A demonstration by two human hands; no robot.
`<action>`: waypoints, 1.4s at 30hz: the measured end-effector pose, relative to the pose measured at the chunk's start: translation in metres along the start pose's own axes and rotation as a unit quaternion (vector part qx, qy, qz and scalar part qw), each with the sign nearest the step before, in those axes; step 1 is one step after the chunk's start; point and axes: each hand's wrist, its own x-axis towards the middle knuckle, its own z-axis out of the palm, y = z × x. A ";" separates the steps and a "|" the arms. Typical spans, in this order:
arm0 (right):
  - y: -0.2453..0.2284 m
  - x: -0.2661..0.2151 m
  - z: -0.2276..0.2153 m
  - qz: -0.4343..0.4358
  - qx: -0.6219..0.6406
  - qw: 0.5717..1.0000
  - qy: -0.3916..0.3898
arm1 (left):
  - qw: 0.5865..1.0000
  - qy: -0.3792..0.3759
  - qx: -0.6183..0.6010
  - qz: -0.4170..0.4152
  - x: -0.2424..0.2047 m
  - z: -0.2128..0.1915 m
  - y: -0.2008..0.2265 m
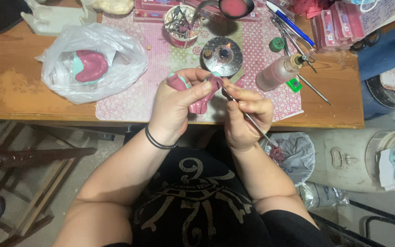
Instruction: The person shapes a pink clay object using a metal sculpting tool. They repeatedly carve, smooth, and refine the clay's surface while rotating it in their hands.
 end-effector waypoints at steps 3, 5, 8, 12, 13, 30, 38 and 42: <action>-0.006 0.003 -0.014 0.026 -0.046 0.998 0.034 | 0.999 -0.015 0.025 0.025 -0.001 0.001 0.003; -0.019 0.012 0.007 0.114 -0.063 0.990 0.057 | 0.999 -0.029 0.032 0.029 -0.006 0.004 0.004; -0.018 0.015 0.001 0.250 -0.053 0.966 0.031 | 0.993 -0.057 0.093 0.050 -0.007 0.002 0.009; -0.004 0.007 -0.025 0.346 0.048 0.937 0.017 | 0.959 -0.108 0.249 0.075 -0.014 0.008 0.019; -0.009 0.011 -0.022 0.345 0.048 0.937 0.020 | 0.959 -0.111 0.251 0.074 -0.013 0.004 0.021; -0.022 0.039 -0.062 -0.028 -0.252 0.965 0.063 | 0.892 -0.263 0.367 -0.019 0.005 -0.001 0.048; -0.004 0.033 -0.112 0.180 -0.303 0.935 0.029 | 0.932 -0.267 0.245 -0.012 0.011 -0.014 0.048; -0.009 0.033 -0.105 0.193 -0.393 0.899 0.013 | 0.933 -0.277 0.229 -0.002 0.010 -0.011 0.052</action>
